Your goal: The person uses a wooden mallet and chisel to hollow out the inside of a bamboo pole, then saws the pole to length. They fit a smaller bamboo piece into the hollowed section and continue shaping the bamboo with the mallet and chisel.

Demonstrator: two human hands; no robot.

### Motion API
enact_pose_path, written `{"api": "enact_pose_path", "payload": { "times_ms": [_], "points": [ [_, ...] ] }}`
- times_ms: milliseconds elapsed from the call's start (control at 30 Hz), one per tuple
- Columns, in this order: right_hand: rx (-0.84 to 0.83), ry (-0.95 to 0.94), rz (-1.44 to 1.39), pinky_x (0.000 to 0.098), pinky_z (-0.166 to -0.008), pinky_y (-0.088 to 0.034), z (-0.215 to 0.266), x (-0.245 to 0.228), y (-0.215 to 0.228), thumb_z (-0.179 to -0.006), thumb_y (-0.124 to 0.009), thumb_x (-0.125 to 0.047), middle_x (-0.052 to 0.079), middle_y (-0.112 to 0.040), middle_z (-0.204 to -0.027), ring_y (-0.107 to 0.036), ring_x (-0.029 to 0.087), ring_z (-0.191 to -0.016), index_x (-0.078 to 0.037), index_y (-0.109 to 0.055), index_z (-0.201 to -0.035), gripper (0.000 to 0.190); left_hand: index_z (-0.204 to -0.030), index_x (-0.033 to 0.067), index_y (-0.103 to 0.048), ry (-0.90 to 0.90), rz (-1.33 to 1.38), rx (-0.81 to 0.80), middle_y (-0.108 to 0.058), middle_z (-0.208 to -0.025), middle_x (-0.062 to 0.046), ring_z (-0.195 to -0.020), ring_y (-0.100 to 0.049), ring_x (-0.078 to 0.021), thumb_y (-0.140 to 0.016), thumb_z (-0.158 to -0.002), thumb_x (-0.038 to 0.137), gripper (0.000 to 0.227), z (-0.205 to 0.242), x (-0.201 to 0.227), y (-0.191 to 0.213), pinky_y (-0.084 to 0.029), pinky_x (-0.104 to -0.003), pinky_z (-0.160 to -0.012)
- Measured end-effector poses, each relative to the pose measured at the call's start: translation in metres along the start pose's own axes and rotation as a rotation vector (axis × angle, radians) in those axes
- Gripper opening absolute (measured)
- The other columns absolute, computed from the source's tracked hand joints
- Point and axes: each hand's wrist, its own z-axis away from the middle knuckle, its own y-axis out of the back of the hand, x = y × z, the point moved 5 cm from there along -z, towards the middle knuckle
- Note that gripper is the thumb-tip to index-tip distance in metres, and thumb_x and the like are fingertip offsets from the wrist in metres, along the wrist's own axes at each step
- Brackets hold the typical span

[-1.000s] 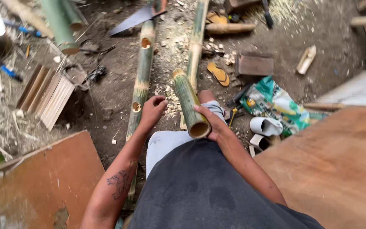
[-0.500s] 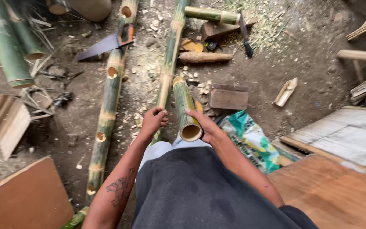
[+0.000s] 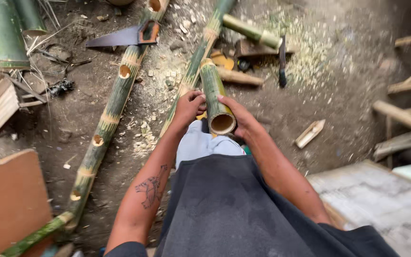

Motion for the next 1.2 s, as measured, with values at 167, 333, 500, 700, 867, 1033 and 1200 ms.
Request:
{"api": "enact_pose_path", "payload": {
  "times_ms": [167, 333, 500, 700, 867, 1033, 1200],
  "points": [
    [-0.010, -0.109, 0.067, 0.0515, -0.071, -0.064, -0.008, -0.043, -0.017, -0.095, -0.059, -0.035, 0.014, -0.071, -0.105, -0.074, 0.025, -0.088, -0.002, -0.056, -0.129, 0.048, -0.111, 0.0001, -0.073, -0.137, -0.043, 0.068, -0.074, -0.090, -0.006, -0.071, -0.069, -0.0143, -0.066, -0.092, 0.023, 0.030, -0.031, 0.037, -0.012, -0.058, -0.030, -0.065],
    [-0.048, -0.113, 0.194, 0.0435, -0.079, -0.063, -0.042, -0.095, -0.013, -0.098, -0.059, -0.034, 0.016, -0.072, -0.111, -0.074, 0.027, -0.095, 0.000, -0.056, -0.132, 0.048, -0.097, 0.0057, -0.067, -0.026, -0.132, 0.219, -0.067, -0.079, -0.005, -0.065, -0.064, -0.0168, -0.070, -0.085, 0.026, 0.023, -0.084, 0.055, -0.031, -0.052, -0.033, -0.059],
    [-0.058, -0.241, 0.443, 0.0411, -0.080, -0.061, -0.117, -0.146, 0.013, -0.101, -0.065, -0.034, 0.016, -0.069, -0.112, -0.071, 0.026, -0.094, 0.003, -0.055, -0.136, 0.052, -0.096, 0.0051, -0.066, -0.025, 0.065, 0.378, -0.067, -0.080, -0.006, -0.064, -0.065, -0.0180, -0.071, -0.084, 0.026, 0.025, -0.162, 0.038, -0.031, -0.053, -0.035, -0.058],
    [-0.318, -0.289, 0.963, 0.0335, -0.090, -0.058, -0.301, -0.171, 0.011, -0.093, -0.069, -0.036, 0.019, -0.059, -0.138, -0.065, 0.023, -0.116, -0.004, -0.034, -0.155, 0.078, -0.114, 0.0044, -0.068, 0.008, 0.507, 0.618, -0.074, -0.097, -0.009, -0.082, -0.072, -0.0187, -0.072, -0.087, 0.026, 0.035, -0.283, -0.036, 0.011, -0.059, -0.035, -0.065],
    [-0.446, -0.334, 1.302, 0.0396, -0.109, -0.042, -0.436, -0.126, 0.051, -0.084, -0.071, -0.041, 0.025, -0.043, -0.153, -0.051, 0.032, -0.137, -0.011, -0.006, -0.159, 0.103, -0.126, 0.0037, -0.063, 0.073, 0.759, 0.600, -0.072, -0.112, -0.010, -0.090, -0.071, -0.0225, -0.061, -0.097, 0.028, 0.038, -0.375, -0.142, 0.064, -0.059, -0.035, -0.070],
    [-0.759, -0.087, 1.662, 0.0391, -0.121, -0.026, -0.536, -0.055, 0.093, -0.084, -0.070, -0.050, 0.025, -0.025, -0.166, -0.028, 0.032, -0.153, -0.006, -0.011, -0.163, 0.109, -0.125, 0.0063, -0.070, -0.019, 0.379, 0.681, -0.074, -0.103, -0.007, -0.084, -0.069, -0.0165, -0.066, -0.094, 0.027, 0.037, -0.428, -0.247, 0.178, -0.058, -0.033, -0.069],
    [-0.914, -0.131, 1.827, 0.0397, -0.119, -0.026, -0.595, 0.029, 0.133, -0.081, -0.067, -0.057, 0.022, -0.022, -0.167, -0.028, 0.032, -0.152, -0.010, -0.007, -0.164, 0.113, -0.120, 0.0046, -0.072, -0.238, 0.258, 0.841, -0.075, -0.099, -0.005, -0.084, -0.071, -0.0120, -0.064, -0.097, 0.019, 0.028, -0.384, -0.364, 0.254, -0.058, -0.030, -0.071]
  ]
}}
